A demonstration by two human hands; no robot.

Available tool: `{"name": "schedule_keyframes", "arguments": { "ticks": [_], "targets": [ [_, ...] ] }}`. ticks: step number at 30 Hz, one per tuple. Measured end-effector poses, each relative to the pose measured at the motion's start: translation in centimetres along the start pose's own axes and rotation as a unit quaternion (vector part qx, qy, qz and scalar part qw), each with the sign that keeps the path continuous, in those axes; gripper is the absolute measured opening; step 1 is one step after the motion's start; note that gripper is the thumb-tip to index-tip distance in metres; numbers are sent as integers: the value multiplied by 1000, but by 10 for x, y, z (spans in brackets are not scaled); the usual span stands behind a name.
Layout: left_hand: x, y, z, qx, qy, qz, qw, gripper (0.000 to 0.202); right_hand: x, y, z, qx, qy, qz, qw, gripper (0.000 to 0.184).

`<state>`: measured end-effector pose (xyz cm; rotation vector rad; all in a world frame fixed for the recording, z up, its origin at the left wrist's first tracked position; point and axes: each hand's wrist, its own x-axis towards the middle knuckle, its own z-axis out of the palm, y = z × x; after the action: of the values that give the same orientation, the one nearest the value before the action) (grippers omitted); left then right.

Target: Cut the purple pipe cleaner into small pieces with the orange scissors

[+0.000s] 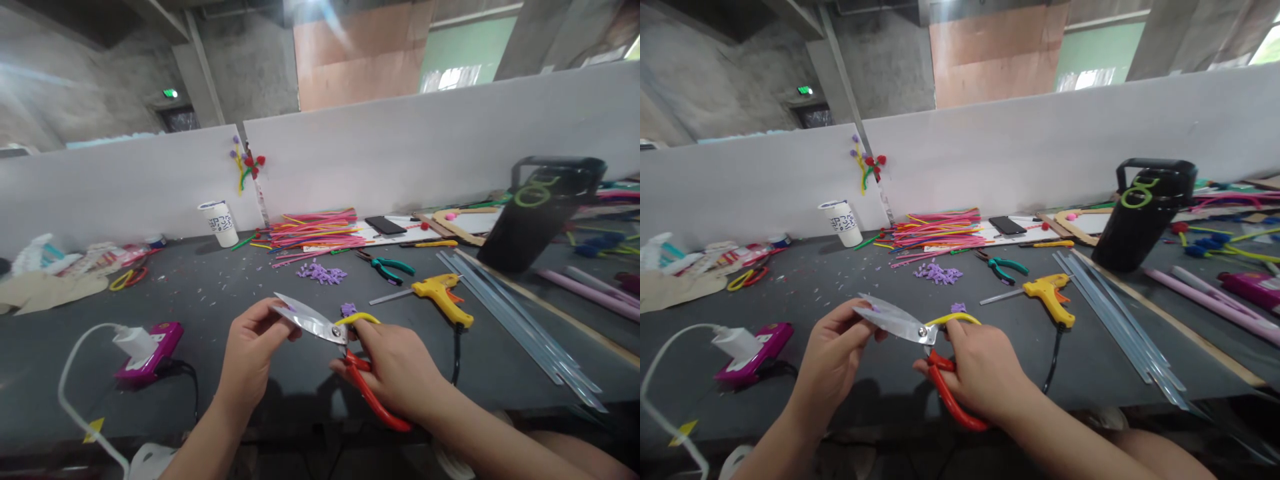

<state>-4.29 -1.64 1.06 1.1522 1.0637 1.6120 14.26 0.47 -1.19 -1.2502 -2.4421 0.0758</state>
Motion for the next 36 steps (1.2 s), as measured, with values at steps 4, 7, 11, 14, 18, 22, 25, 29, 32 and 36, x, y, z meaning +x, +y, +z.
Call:
{"name": "schedule_keyframes", "arguments": {
  "ticks": [4,7,11,14,18,22,25,29,32,36],
  "targets": [
    [-1,-1,3,-7,25,-7,1000,4,0,-2,3,-17,11,4,1000,36],
    [-2,-1,5,-8,37,-11,999,6,-1,-3,5,-40,30,5,999,36],
    [-2,0,4,-1,38,-9,999,5,-2,-3,6,-60,51,-2,997,35],
    [-2,1,3,3,35,-7,999,5,-1,-3,5,-58,52,-4,997,36],
    [-2,2,1,8,23,7,1000,5,1,-3,1,-30,36,5,999,37],
    [-1,1,-1,2,12,14,1000,10,1,-3,-2,-6,12,5,1000,44],
    [1,1,-2,8,5,19,1000,13,2,-2,-2,0,5,4,1000,46],
    [1,2,-2,22,-6,23,999,13,2,-2,-2,-7,9,0,1000,41],
    [1,3,-2,24,-14,21,999,13,2,-1,-1,-17,9,-3,1000,38],
    [1,2,-2,21,-20,22,999,14,1,-1,1,-26,12,-7,1000,36]
  ]
}}
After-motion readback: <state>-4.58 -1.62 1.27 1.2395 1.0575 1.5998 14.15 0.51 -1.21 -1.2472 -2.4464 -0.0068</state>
